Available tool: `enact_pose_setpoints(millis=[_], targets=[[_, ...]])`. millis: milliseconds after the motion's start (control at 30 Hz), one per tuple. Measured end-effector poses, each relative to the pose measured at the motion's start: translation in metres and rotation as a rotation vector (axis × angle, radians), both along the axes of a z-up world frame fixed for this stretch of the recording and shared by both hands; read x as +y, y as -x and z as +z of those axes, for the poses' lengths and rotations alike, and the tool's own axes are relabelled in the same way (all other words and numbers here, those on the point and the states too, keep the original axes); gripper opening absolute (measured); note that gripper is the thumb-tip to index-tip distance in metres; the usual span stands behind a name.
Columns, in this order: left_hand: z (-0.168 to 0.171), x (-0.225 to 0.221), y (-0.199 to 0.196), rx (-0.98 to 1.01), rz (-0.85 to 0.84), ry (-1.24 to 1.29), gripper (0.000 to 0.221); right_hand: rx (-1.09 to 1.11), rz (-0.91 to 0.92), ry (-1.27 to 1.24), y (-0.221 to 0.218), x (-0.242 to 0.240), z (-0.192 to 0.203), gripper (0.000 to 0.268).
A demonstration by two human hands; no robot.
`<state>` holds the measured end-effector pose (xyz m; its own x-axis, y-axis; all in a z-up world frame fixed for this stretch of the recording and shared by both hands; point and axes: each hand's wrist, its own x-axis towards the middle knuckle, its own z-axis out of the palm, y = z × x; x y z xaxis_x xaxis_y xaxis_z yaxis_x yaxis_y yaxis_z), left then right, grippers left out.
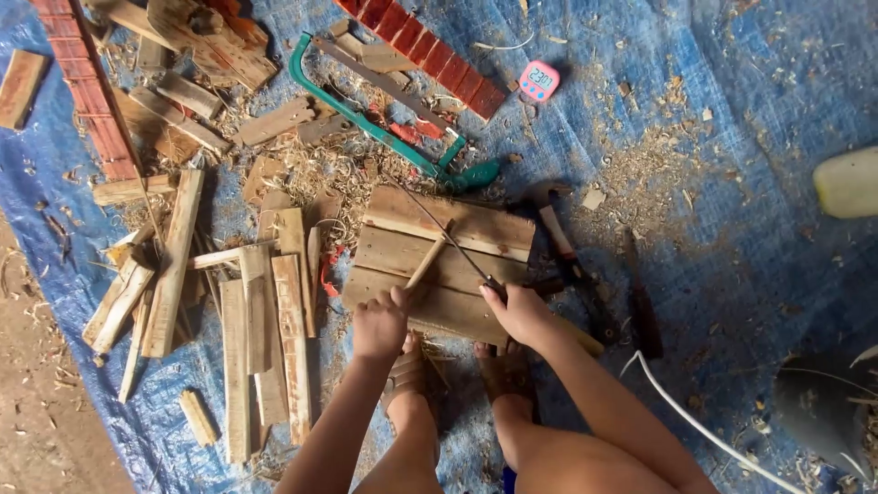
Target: Using a machete to shave and split wood blocks on a makeshift workbench, possibly for instrument repair.
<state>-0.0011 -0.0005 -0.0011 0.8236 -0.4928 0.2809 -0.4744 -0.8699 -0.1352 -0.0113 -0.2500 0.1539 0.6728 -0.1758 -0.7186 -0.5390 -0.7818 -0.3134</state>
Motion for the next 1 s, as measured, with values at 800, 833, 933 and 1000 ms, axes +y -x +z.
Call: enact_pose_setpoints(millis=[800, 833, 933, 1000], targets=[[0.003, -0.025, -0.035, 0.059, -0.05, 0.023, 0.027, -0.016, -0.041, -0.005, -0.007, -0.035, -0.013, 0.075], [0.003, -0.022, -0.033, 0.062, -0.047, 0.019, 0.027, -0.012, -0.037, -0.009, -0.006, -0.036, -0.017, 0.075], [0.004, -0.024, -0.039, -0.006, -0.097, 0.017, 0.023, 0.03, -0.112, -0.095, -0.008, -0.043, -0.021, 0.072], [0.014, -0.024, -0.032, 0.011, -0.102, 0.012, 0.025, 0.051, -0.17, -0.177, -0.006, -0.038, -0.01, 0.07]])
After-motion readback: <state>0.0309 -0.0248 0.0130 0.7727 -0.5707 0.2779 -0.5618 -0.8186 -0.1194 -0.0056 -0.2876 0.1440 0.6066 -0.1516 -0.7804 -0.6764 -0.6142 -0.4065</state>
